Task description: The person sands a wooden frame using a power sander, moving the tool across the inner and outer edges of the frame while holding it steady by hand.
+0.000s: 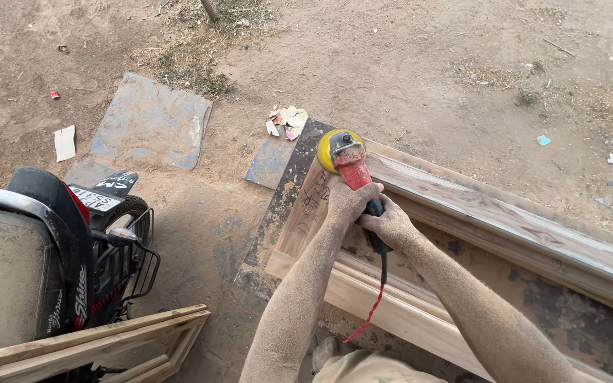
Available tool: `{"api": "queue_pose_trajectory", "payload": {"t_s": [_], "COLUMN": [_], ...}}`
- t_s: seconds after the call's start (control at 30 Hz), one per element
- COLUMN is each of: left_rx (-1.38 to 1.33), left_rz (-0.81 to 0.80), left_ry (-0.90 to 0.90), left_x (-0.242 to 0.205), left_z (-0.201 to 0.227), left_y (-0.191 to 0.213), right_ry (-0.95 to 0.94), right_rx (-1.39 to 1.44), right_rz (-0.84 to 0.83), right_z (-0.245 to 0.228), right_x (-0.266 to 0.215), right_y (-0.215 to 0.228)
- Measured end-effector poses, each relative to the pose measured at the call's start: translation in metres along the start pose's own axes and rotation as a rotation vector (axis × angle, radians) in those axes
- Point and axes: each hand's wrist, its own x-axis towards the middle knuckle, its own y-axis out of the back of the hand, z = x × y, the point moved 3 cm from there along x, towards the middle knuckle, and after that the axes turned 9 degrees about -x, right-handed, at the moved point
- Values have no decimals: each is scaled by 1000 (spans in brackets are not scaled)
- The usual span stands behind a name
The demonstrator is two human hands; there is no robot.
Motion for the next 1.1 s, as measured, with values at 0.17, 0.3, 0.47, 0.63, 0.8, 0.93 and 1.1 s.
{"api": "queue_pose_trajectory", "payload": {"t_s": [0.17, 0.3, 0.47, 0.63, 0.8, 0.93, 1.1], "left_rx": [-45, 15, -219, -222, -206, -76, 42], "left_rz": [-53, -85, -186, -219, -261, -307, -353], "left_ry": [11, 37, 171, 128, 152, 127, 196], "left_x": [12, -4, -37, -59, -80, -105, -139], "left_z": [-4, 0, 8, 4, -10, -14, -15], "left_y": [-6, -32, -66, -102, -154, -195, -238], "right_ry": [1, -83, -171, -190, -194, -212, -257], "right_rx": [2, 12, 100, 123, 227, 280, 349], "right_rz": [19, 37, 43, 73, 127, 175, 188], "right_z": [1, 15, 30, 58, 97, 130, 170], "right_x": [4, -15, -46, -71, -100, -128, -162], "right_y": [5, 22, 42, 62, 87, 108, 133]}}
